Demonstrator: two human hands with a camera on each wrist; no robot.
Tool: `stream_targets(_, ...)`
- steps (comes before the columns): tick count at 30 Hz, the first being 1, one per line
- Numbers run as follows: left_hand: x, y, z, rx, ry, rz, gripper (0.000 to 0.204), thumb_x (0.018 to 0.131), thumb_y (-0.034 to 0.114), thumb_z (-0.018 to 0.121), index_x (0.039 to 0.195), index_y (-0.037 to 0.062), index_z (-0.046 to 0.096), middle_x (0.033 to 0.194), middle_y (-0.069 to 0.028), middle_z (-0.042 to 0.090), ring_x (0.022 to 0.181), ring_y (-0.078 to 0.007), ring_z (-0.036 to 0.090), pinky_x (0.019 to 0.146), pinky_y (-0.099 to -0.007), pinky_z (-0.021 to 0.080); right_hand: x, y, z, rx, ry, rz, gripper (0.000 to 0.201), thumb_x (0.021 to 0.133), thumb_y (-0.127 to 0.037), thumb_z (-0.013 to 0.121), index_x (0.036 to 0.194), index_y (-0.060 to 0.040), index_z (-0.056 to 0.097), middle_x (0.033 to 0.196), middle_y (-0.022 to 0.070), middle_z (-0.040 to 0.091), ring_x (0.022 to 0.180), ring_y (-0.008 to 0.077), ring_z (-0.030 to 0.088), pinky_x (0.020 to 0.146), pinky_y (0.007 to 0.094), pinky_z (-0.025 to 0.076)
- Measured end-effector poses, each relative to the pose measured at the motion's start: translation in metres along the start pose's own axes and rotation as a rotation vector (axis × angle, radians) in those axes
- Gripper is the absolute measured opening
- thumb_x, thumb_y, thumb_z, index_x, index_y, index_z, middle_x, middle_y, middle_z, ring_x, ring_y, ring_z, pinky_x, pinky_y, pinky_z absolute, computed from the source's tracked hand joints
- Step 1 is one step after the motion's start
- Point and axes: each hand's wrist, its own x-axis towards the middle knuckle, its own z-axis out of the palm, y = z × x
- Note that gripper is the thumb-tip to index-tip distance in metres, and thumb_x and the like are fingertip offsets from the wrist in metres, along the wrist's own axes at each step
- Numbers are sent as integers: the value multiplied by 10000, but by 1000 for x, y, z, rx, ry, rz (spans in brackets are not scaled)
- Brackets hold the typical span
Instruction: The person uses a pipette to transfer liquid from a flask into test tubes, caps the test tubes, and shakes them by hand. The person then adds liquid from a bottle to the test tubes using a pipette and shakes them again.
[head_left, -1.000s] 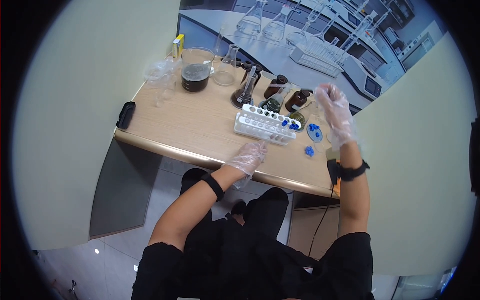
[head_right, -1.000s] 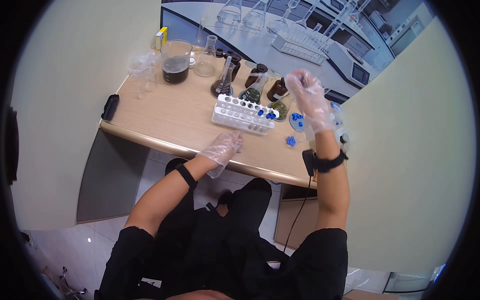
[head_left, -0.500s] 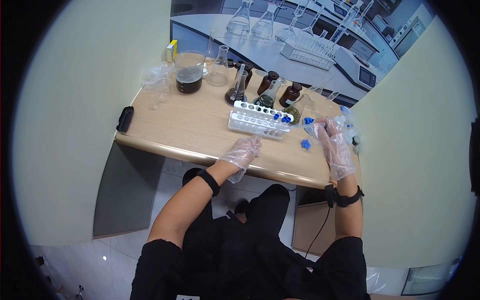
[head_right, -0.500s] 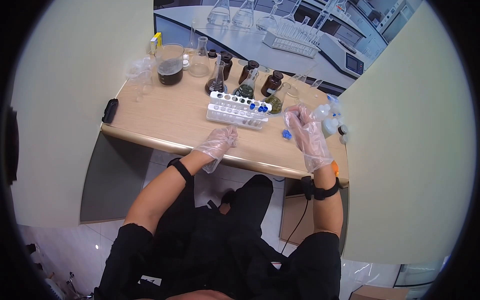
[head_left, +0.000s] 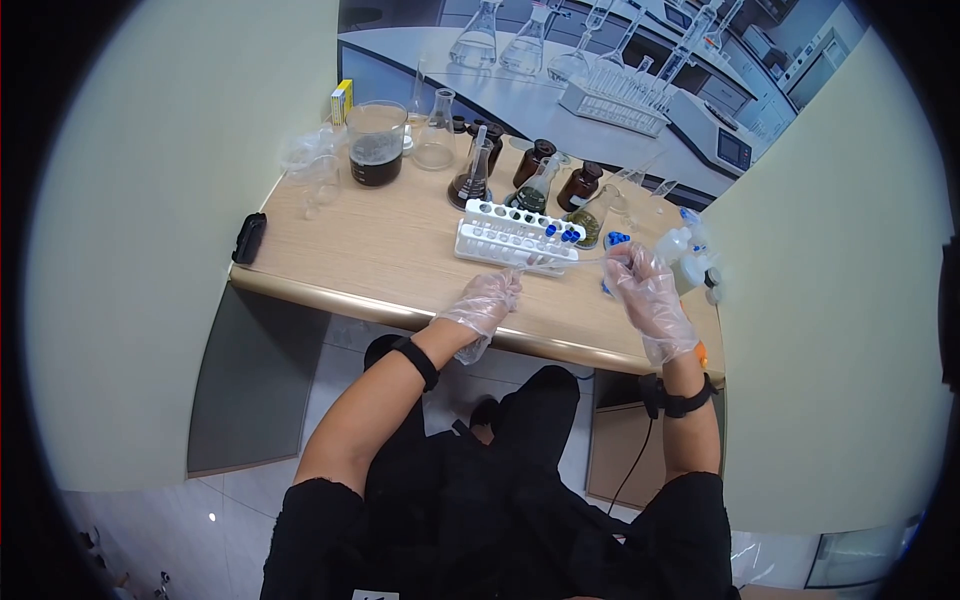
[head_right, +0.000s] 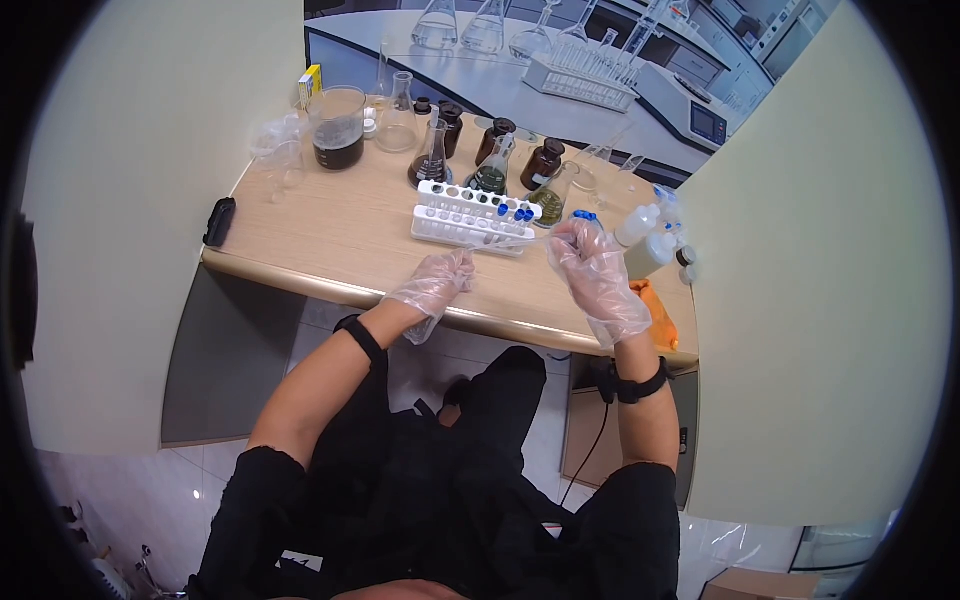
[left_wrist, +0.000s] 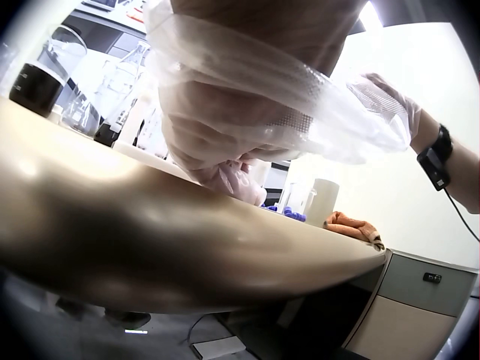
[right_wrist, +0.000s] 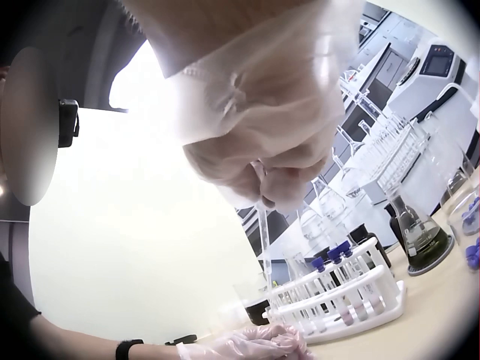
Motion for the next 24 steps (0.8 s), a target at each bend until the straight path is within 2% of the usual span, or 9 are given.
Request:
stream_targets(3, -8, 6, 0, 168, -29, 107, 167, 1056, 167, 565, 974, 63, 666, 791, 53, 512, 686, -70, 490, 670, -257, 455, 0, 5, -1, -16, -19, -25, 136, 998, -141, 661, 1045, -14, 656, 878, 117, 647, 783, 208, 609, 708, 365, 501)
stream_targets(6, -8, 10, 2, 111, -11, 47, 166, 1056, 163, 560, 980, 60, 666, 800, 49, 515, 697, -69, 495, 674, -263, 461, 0, 15, 2, -65, -2, -70, 131, 997, -141, 666, 1017, -11, 664, 852, 131, 641, 768, 226, 616, 700, 374, 503)
stream_targets(10, -8, 11, 0, 142, -17, 23, 98, 1019, 81, 564, 988, 49, 652, 839, 41, 527, 742, -70, 512, 688, -259, 459, -3, -7, 4, 7, 20, -47, 165, 996, -173, 687, 992, -9, 667, 821, 145, 643, 744, 257, 620, 682, 394, 501)
stream_targets(12, -8, 7, -4, 439, -61, 148, 179, 1099, 169, 528, 1095, 26, 635, 890, -43, 630, 810, -143, 662, 794, -313, 550, -3, -14, 3, -60, 45, -61, 203, 992, -203, 704, 960, -5, 674, 814, 159, 654, 732, 274, 622, 669, 405, 496)
stream_targets(15, 3, -11, -11, 360, -58, 163, 185, 1098, 175, 538, 1110, 19, 636, 909, -68, 656, 827, -161, 690, 805, -325, 562, -2, -6, 5, -106, 60, -5, 234, 984, -230, 721, 945, -2, 683, 835, 177, 669, 729, 297, 629, 665, 415, 492)
stream_targets(18, 2, -7, -10, 372, -59, 143, 191, 1098, 179, 543, 1133, 14, 633, 919, -83, 666, 833, -172, 697, 806, -332, 568, -1, -6, 5, -215, 65, -51, 218, 980, -210, 720, 922, -2, 687, 825, 193, 666, 720, 330, 634, 663, 427, 495)
stream_targets(19, 2, -6, -9, 373, -60, 144, 191, 1098, 179, 543, 1133, 14, 633, 919, -83, 666, 833, -172, 697, 806, -332, 568, -2, -3, 7, -215, 66, -51, 218, 980, -210, 720, 922, -2, 687, 825, 193, 666, 720, 330, 634, 663, 427, 495)
stream_targets(21, 2, -5, -8, 302, -43, 99, 199, 1098, 182, 540, 1149, 11, 630, 933, -83, 667, 830, -172, 696, 806, -333, 568, -2, 4, 11, -94, 94, -66, 286, 1026, -255, 699, 886, -8, 661, 739, 95, 595, 649, 206, 522, 630, 372, 457)
stream_targets(24, -2, 2, -8, 363, -51, 98, 206, 1099, 187, 540, 1156, 12, 631, 945, -81, 667, 834, -169, 695, 806, -331, 568, -3, 0, 11, -199, 136, -171, 250, 1009, -228, 711, 895, -10, 667, 748, 121, 609, 690, 238, 553, 644, 382, 465)
